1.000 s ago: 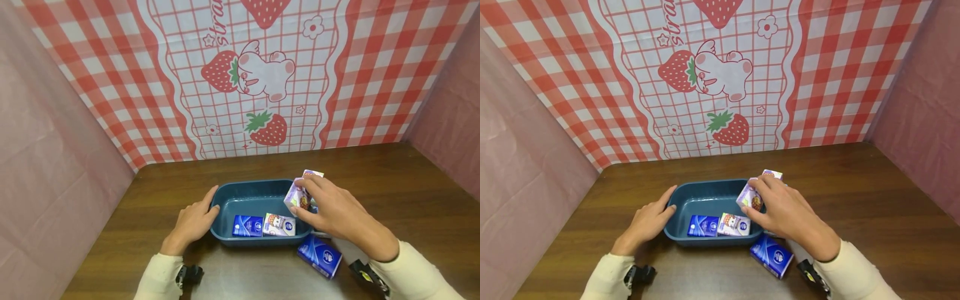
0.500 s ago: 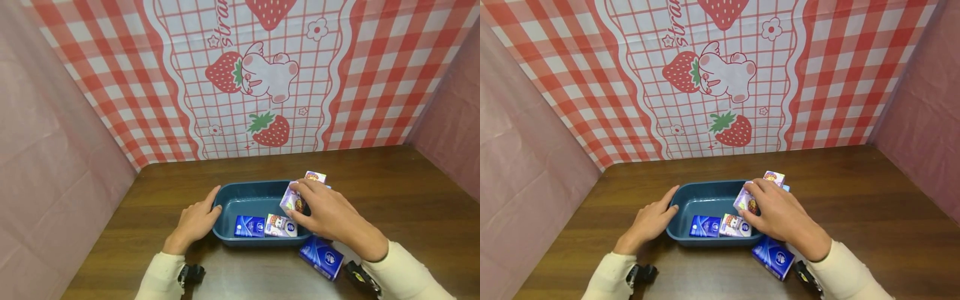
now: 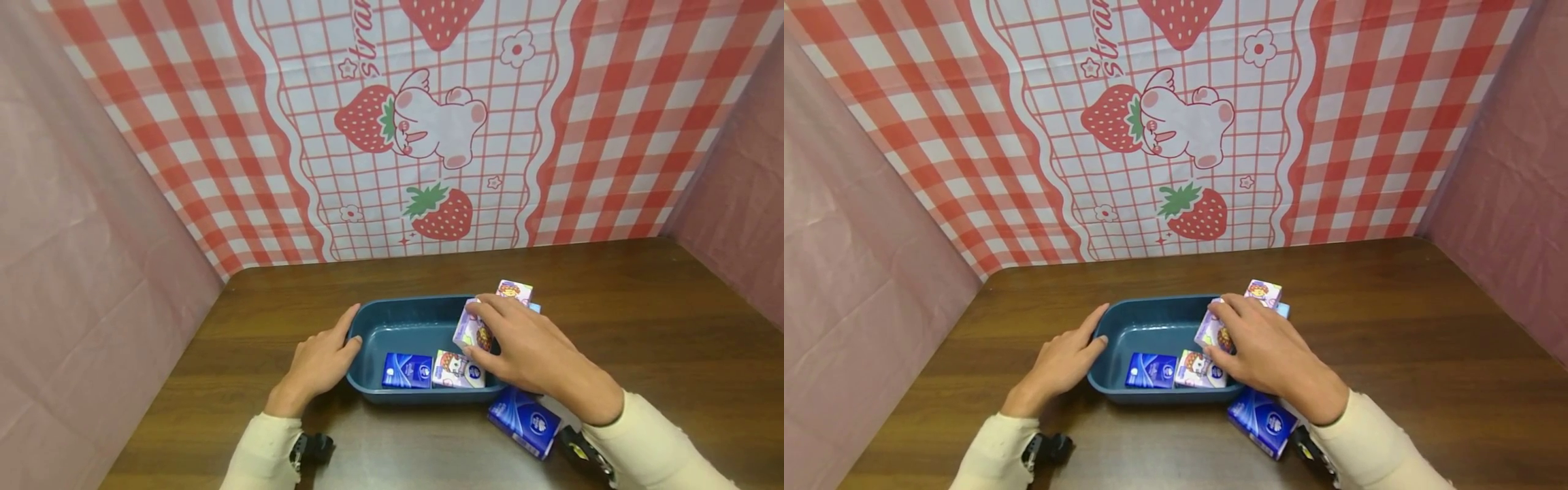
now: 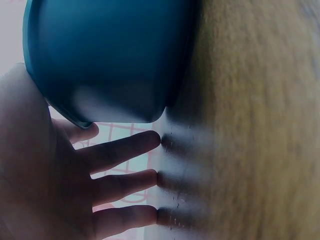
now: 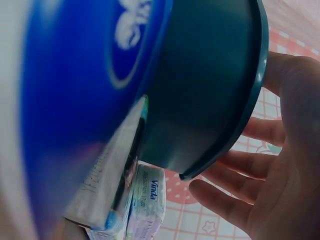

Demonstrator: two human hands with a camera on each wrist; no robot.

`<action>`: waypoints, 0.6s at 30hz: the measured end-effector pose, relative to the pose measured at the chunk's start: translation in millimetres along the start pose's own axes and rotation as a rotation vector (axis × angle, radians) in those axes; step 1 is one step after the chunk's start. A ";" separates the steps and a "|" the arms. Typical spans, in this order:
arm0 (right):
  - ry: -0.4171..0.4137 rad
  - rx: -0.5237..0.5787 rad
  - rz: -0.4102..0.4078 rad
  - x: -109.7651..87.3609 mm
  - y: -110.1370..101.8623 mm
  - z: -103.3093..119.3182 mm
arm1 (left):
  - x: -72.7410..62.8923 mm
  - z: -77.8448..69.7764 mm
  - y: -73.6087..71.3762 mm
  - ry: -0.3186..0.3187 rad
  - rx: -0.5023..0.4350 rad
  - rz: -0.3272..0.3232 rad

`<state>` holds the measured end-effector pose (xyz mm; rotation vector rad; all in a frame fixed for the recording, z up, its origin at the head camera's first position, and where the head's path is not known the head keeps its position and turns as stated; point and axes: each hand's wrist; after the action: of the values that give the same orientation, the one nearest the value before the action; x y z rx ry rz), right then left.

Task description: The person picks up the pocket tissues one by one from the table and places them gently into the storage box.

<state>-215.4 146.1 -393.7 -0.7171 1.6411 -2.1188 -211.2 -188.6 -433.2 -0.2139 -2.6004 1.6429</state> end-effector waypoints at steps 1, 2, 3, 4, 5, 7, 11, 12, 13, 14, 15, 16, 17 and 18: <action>0.000 -0.001 0.000 0.0 0.3 -0.1 | -0.1 -0.1 -0.3 0.001 0.001 0.000; 0.000 0.000 0.000 0.2 0.5 -0.2 | -0.2 0.0 -0.4 0.001 0.002 0.000; -0.001 0.001 0.000 0.3 0.7 -0.2 | -0.4 -0.1 -0.7 0.002 0.003 -0.001; -0.002 0.000 0.002 -0.1 1.2 -0.5 | -0.5 -0.2 -0.4 0.002 0.003 0.000; -0.002 -0.002 0.004 -0.4 1.6 -0.7 | -0.6 -0.3 -0.2 0.002 0.004 0.002; -0.006 -0.007 0.005 -0.9 2.4 -1.0 | -0.7 -0.5 0.2 0.001 0.006 0.003; -0.015 -0.022 0.002 -1.4 3.1 -1.2 | -0.7 -1.0 -0.1 0.001 0.006 0.000; -0.018 -0.026 0.002 -1.4 3.2 -1.2 | -0.8 -1.1 -0.3 0.002 0.005 -0.001; -0.020 -0.030 0.001 -1.4 3.3 -1.2 | -0.9 -1.2 -0.6 0.001 0.004 -0.001; -0.023 -0.033 0.001 -1.4 3.4 -1.3 | -1.0 -1.3 -0.8 0.001 0.003 -0.003; -0.026 -0.037 0.001 -1.3 3.5 -1.3 | -1.1 -1.4 -1.0 0.000 0.002 -0.003; -0.027 -0.040 0.001 -1.4 3.7 -1.5 | -1.1 -1.6 -1.2 0.000 0.000 -0.001; -0.028 -0.041 0.000 -1.7 3.8 -1.7 | -1.1 -2.0 -1.3 -0.001 -0.002 0.000; -0.028 -0.042 -0.001 -1.9 4.0 -2.1 | -1.0 -2.3 -1.4 -0.001 -0.003 0.001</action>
<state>-215.2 147.8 -398.3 -0.7578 1.6757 -2.0712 -210.0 -187.3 -431.0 -0.2147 -2.6042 1.6397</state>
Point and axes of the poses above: each hand's wrist, its own x-axis towards the middle knuckle, its own y-axis out of the palm, z = x × y, and after that the axes turned 7 degrees about z, right-handed
